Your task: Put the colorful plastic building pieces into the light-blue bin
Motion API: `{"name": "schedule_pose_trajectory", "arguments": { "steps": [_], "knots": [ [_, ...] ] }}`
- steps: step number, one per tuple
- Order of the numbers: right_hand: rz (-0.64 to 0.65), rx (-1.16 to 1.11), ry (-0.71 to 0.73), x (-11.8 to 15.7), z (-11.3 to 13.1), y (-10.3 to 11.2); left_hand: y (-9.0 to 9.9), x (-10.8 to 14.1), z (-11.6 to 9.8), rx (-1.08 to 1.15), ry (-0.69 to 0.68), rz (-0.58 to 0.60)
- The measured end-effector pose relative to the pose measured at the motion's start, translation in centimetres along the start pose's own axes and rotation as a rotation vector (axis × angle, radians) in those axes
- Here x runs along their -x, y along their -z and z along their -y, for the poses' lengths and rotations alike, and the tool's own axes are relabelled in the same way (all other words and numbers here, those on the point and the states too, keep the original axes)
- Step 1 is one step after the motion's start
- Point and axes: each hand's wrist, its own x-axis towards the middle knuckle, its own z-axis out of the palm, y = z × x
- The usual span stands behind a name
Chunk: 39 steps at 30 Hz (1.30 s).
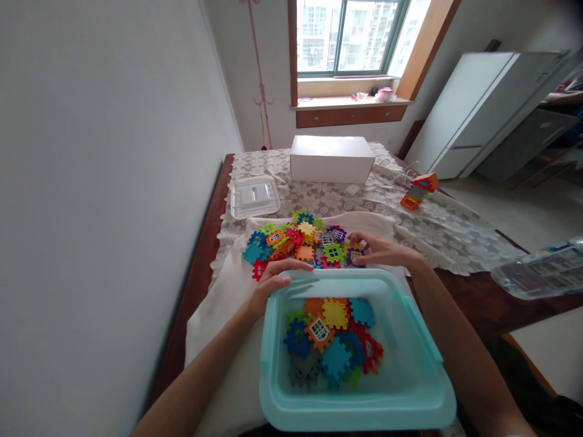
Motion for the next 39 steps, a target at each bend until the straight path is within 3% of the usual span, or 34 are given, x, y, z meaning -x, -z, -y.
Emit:
{"name": "schedule_pose_trajectory", "arguments": {
  "steps": [4, 12, 16, 21, 24, 27, 28, 29, 31, 32, 34, 36, 39],
  "knots": [
    [0.046, 0.061, 0.021, 0.1, 0.3, -0.2, 0.0, 0.1, 0.0, 0.009, 0.016, -0.022],
    [-0.102, -0.076, 0.013, -0.7, -0.7, -0.4, 0.1, 0.2, 0.6, 0.021, -0.072, -0.020],
    [-0.093, -0.437, -0.005, -0.7, 0.4, 0.1, -0.4, 0.1, -0.4, 0.032, -0.015, -0.019],
    [-0.386, -0.981, 0.089, -0.2, 3.8, -0.3, -0.8, 0.1, -1.2, 0.043, 0.013, -0.007],
    [-0.343, -1.154, 0.229, 0.5, 5.8, -1.1, -0.9, 0.2, -1.3, 0.036, 0.010, -0.005],
    [-0.166, -1.020, 0.349, 0.8, 6.8, -2.0, -1.0, 0.4, -1.1, 0.045, -0.003, -0.003],
    [-0.161, -0.953, 0.379, 0.7, 6.8, -2.2, -1.0, 0.4, -1.1, 0.051, -0.007, -0.009],
    [-0.209, -0.897, 0.395, 0.4, 6.7, -2.5, -1.1, 0.5, -1.0, 0.053, -0.008, -0.014],
    [-0.427, -0.806, 0.358, -0.3, 6.1, -3.0, -1.0, 0.5, -1.0, 0.045, -0.002, -0.024],
    [-0.553, -0.750, 0.307, -0.8, 5.6, -3.4, -1.0, 0.5, -0.9, 0.039, 0.006, -0.021],
    [-0.655, -0.539, 0.181, -1.7, 4.5, -4.1, -0.8, 0.4, -0.9, 0.032, 0.019, -0.004],
    [-0.627, -0.244, 0.121, -2.4, 3.4, -4.9, -0.8, 0.3, -1.0, 0.034, 0.019, 0.008],
    [-0.481, 0.149, 0.043, -2.9, 2.0, -6.1, -0.9, 0.2, -1.1, 0.045, 0.023, 0.007]
  ]
}}
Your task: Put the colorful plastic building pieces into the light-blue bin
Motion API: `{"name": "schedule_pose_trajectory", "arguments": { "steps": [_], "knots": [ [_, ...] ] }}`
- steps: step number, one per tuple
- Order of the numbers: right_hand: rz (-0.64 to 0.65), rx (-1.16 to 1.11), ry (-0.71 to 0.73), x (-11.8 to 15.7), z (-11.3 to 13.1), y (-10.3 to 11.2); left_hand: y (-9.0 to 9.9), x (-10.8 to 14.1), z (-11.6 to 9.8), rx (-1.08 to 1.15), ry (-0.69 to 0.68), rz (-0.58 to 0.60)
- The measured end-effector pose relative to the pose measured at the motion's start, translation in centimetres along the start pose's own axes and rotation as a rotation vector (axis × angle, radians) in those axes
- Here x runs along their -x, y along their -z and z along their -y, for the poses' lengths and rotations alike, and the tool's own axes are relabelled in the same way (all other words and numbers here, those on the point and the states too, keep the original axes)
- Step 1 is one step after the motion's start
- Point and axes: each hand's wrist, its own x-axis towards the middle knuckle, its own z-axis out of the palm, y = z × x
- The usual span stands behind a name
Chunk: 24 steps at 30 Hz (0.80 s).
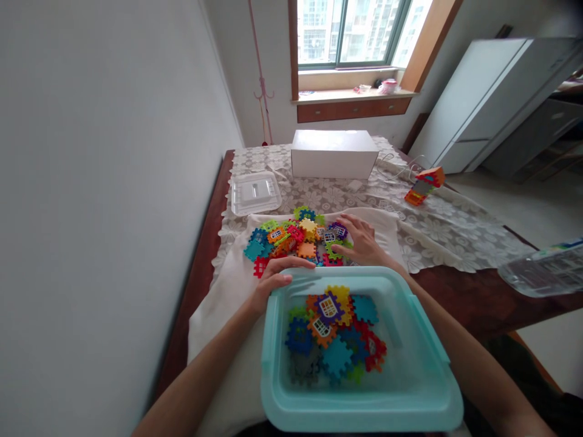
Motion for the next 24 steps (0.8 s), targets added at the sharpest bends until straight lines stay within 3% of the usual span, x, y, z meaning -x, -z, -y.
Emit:
{"name": "schedule_pose_trajectory", "arguments": {
  "steps": [3, 6, 10, 15, 18, 20, 24],
  "knots": [
    [0.117, 0.092, -0.030, 0.2, -0.7, -0.8, -0.2, 0.1, -0.2, 0.019, -0.003, -0.017],
    [0.027, -0.026, -0.037, 0.0, -0.9, -0.8, -0.3, 0.1, -0.3, 0.019, 0.000, 0.001],
    [-0.124, -0.297, -0.084, -0.5, -0.2, -0.2, 0.0, 0.1, 0.1, -0.010, 0.009, 0.004],
    [-0.154, -0.810, -0.275, -0.5, 1.6, 1.6, 0.2, 0.1, 0.3, 0.001, 0.007, 0.022],
    [-0.039, -1.125, -0.248, 0.1, 2.9, 3.5, -0.1, 0.1, -0.1, 0.019, -0.005, 0.012],
    [0.071, -1.222, -0.157, 0.6, 3.6, 4.9, -0.3, 0.2, -0.3, 0.013, -0.006, -0.004],
    [0.331, -1.129, 0.070, 1.3, 4.4, 6.8, -0.3, 0.2, -0.3, 0.003, 0.007, -0.003]
  ]
}}
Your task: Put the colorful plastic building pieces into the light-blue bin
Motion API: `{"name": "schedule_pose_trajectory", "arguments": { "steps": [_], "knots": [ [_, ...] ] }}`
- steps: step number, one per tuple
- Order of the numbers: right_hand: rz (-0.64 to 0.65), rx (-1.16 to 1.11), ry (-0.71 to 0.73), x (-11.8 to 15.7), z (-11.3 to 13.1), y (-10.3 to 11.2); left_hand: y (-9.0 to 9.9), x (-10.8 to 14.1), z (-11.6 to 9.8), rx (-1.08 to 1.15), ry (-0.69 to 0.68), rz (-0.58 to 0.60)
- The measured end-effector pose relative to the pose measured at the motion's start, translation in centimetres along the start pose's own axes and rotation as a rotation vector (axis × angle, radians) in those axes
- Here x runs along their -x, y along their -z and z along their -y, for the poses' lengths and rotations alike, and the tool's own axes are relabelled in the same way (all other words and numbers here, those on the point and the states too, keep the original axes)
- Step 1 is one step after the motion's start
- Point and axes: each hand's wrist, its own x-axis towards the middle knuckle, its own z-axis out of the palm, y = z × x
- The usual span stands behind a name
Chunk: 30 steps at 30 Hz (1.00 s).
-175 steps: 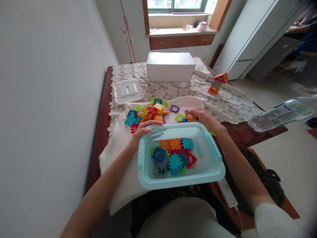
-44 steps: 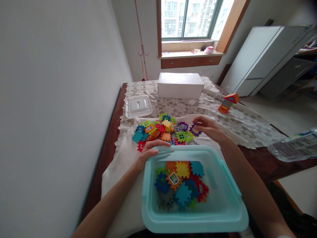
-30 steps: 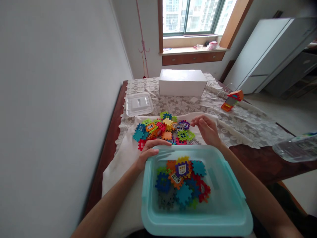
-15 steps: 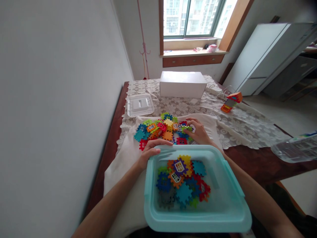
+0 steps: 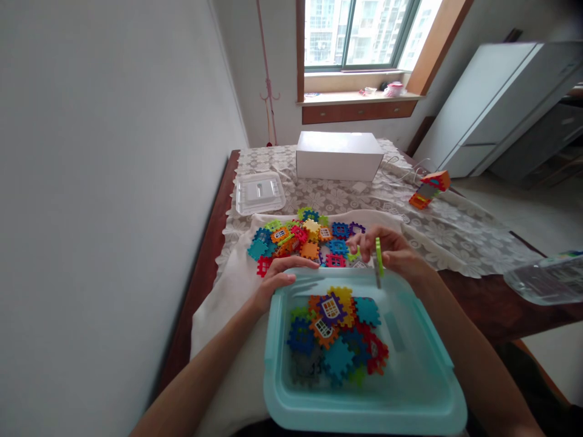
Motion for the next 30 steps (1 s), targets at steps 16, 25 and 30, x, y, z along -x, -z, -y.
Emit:
{"name": "schedule_pose_trajectory", "arguments": {
  "steps": [16, 25, 30],
  "knots": [
    [-0.065, 1.140, -0.138, -1.2, -6.6, 2.6, -0.1, 0.0, 0.0, 0.029, -0.008, 0.007],
    [-0.045, 1.032, -0.199, -1.0, -6.0, 3.3, 0.1, -0.1, 0.1, 0.015, -0.030, 0.001],
    [-0.070, 0.962, -0.219, -0.6, -6.0, 3.5, 0.4, 0.0, 0.5, -0.006, -0.006, -0.027]
  ]
}}
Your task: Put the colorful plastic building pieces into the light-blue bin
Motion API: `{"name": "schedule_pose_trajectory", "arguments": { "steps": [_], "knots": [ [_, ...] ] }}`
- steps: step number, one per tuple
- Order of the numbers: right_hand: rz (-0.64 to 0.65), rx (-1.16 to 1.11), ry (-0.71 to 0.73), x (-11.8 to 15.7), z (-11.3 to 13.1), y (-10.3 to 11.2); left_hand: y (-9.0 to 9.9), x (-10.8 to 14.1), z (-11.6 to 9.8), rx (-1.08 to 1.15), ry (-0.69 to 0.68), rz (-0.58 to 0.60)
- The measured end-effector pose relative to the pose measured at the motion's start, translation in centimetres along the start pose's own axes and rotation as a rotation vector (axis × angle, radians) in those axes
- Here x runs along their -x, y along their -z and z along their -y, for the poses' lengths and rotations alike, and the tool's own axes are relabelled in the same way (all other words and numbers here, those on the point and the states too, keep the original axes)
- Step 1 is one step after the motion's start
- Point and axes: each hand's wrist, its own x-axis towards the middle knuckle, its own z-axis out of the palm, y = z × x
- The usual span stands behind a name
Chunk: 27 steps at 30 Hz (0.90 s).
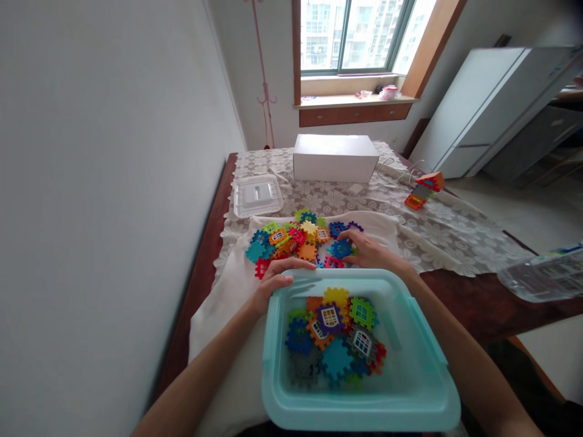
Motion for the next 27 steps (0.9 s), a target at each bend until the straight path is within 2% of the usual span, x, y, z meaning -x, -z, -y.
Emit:
{"name": "schedule_pose_trajectory", "arguments": {
  "steps": [5, 9, 11, 14, 16, 18, 20, 22, 24, 25, 26, 27],
  "knots": [
    [-0.098, -0.108, -0.007, -0.4, 0.8, 0.0, 0.1, 0.0, 0.1, 0.018, 0.005, 0.012],
    [-0.119, -0.223, 0.037, -0.8, 1.5, 0.2, -0.1, 0.0, -0.1, 0.028, 0.006, 0.018],
    [-0.162, -0.360, 0.012, -0.9, 1.8, 0.3, -0.2, 0.0, -0.3, 0.016, 0.013, 0.018],
    [-0.327, -0.680, -0.057, -0.8, 2.3, 0.7, -0.3, 0.1, -0.5, -0.003, 0.000, 0.006],
    [-0.392, -0.872, -0.076, -0.4, 3.0, 1.2, -0.4, 0.1, -0.6, 0.009, -0.003, 0.010],
    [-0.351, -0.995, -0.072, 0.4, 3.9, 1.8, -0.5, 0.1, -0.6, 0.031, 0.004, 0.022],
    [-0.247, -1.073, -0.027, 1.3, 4.9, 2.4, -0.5, 0.0, -0.5, 0.048, 0.010, 0.029],
    [-0.050, -1.097, 0.066, 2.2, 5.7, 2.8, -0.5, -0.1, -0.3, 0.062, 0.014, 0.031],
    [0.141, -1.025, 0.162, 2.5, 6.0, 2.8, -0.4, -0.1, -0.2, 0.062, 0.005, 0.033],
    [0.158, -0.976, 0.185, 2.3, 5.9, 2.7, -0.3, -0.1, -0.1, 0.052, -0.003, 0.031],
    [0.104, -0.934, 0.188, 2.1, 5.7, 2.5, -0.2, -0.1, 0.0, 0.036, -0.011, 0.026],
    [-0.032, -0.906, 0.163, 1.6, 5.2, 2.2, -0.1, 0.0, 0.0, 0.018, -0.018, 0.019]
  ]
}}
